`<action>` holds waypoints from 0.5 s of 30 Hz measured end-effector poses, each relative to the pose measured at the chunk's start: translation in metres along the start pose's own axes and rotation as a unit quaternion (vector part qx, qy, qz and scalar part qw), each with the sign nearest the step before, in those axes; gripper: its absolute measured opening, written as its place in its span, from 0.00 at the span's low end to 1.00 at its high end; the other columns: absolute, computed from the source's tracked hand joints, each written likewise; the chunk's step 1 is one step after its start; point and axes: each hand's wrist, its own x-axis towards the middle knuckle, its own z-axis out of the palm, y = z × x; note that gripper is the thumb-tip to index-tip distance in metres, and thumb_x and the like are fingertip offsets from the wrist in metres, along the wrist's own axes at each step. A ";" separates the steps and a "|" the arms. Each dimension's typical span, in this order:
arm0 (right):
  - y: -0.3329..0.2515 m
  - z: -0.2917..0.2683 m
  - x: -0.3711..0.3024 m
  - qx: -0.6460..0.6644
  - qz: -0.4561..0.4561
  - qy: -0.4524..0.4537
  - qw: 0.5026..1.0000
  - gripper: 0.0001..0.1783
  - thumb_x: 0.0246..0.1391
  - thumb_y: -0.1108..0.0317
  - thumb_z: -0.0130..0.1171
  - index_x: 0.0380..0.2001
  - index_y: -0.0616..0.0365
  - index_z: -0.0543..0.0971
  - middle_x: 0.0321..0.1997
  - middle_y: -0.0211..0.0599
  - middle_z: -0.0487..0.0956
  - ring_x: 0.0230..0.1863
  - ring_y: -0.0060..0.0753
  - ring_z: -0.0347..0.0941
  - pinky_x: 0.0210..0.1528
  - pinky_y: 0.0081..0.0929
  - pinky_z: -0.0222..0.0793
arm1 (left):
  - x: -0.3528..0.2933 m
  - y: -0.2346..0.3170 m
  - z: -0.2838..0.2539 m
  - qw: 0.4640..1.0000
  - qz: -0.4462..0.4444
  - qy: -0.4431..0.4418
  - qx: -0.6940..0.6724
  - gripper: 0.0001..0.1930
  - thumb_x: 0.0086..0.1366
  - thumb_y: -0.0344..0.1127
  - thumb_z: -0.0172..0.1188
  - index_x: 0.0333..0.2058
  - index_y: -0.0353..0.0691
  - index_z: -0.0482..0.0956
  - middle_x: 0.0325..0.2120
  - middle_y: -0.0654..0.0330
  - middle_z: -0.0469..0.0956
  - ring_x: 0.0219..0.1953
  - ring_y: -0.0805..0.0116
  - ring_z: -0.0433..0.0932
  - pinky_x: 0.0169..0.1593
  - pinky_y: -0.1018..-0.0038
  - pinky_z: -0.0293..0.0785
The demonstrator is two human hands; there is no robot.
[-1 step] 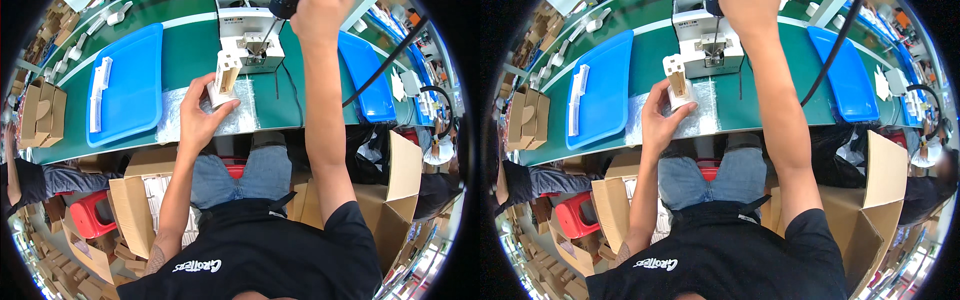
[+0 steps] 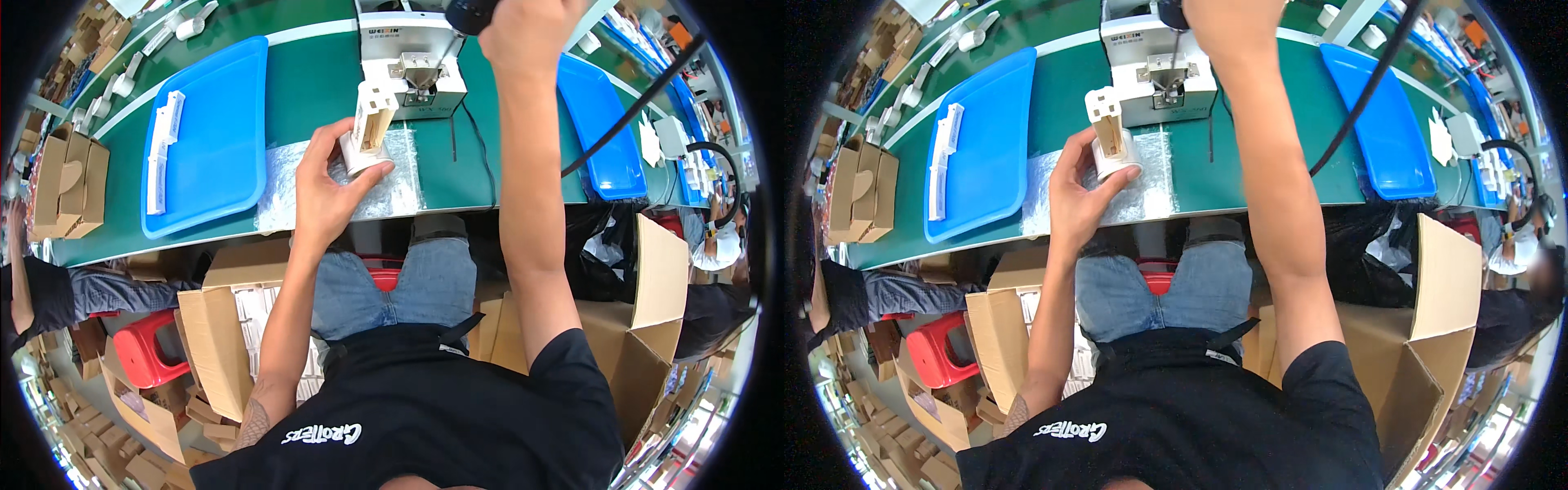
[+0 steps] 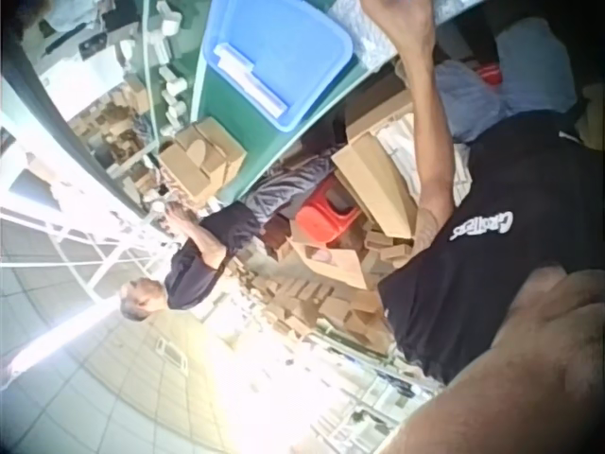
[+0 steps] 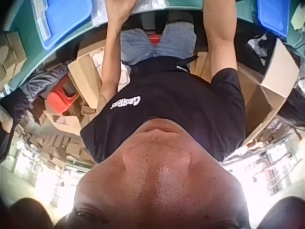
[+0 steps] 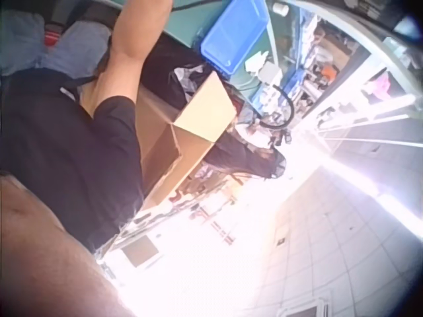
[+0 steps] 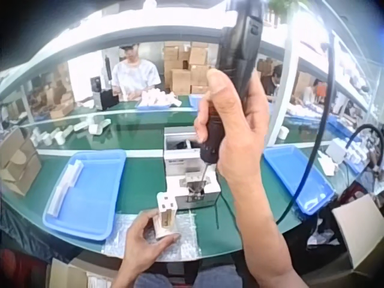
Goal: Apply labels or stamps to small white boxes and pack them into a larger shipping container.
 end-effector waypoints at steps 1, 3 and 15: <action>-0.007 0.003 -0.003 -0.009 0.002 0.001 1.000 0.13 0.73 0.62 0.60 0.50 0.60 0.75 0.23 0.35 0.76 0.16 0.23 0.69 0.19 0.20 0.65 | 0.000 0.001 0.000 1.000 0.002 0.005 0.003 0.31 0.53 0.31 0.81 0.56 0.37 0.80 0.46 0.57 0.81 0.47 0.65 0.81 0.54 0.70 0.76; -0.032 0.007 -0.009 0.431 0.159 0.139 0.877 0.18 0.74 0.60 0.57 0.55 0.64 0.74 0.23 0.35 0.75 0.15 0.24 0.68 0.18 0.21 0.66 | 0.003 0.004 0.012 1.000 0.005 -0.002 -0.009 0.31 0.53 0.32 0.82 0.56 0.37 0.80 0.46 0.57 0.81 0.46 0.65 0.81 0.54 0.70 0.76; -0.056 0.049 -0.039 -0.059 0.053 0.012 0.997 0.31 0.75 0.54 0.54 0.67 0.71 0.65 0.25 0.39 0.78 0.17 0.23 0.73 0.19 0.20 0.70 | 0.000 0.010 0.003 0.999 -0.003 0.002 0.043 0.31 0.52 0.34 0.83 0.55 0.37 0.81 0.47 0.56 0.82 0.47 0.63 0.82 0.54 0.69 0.77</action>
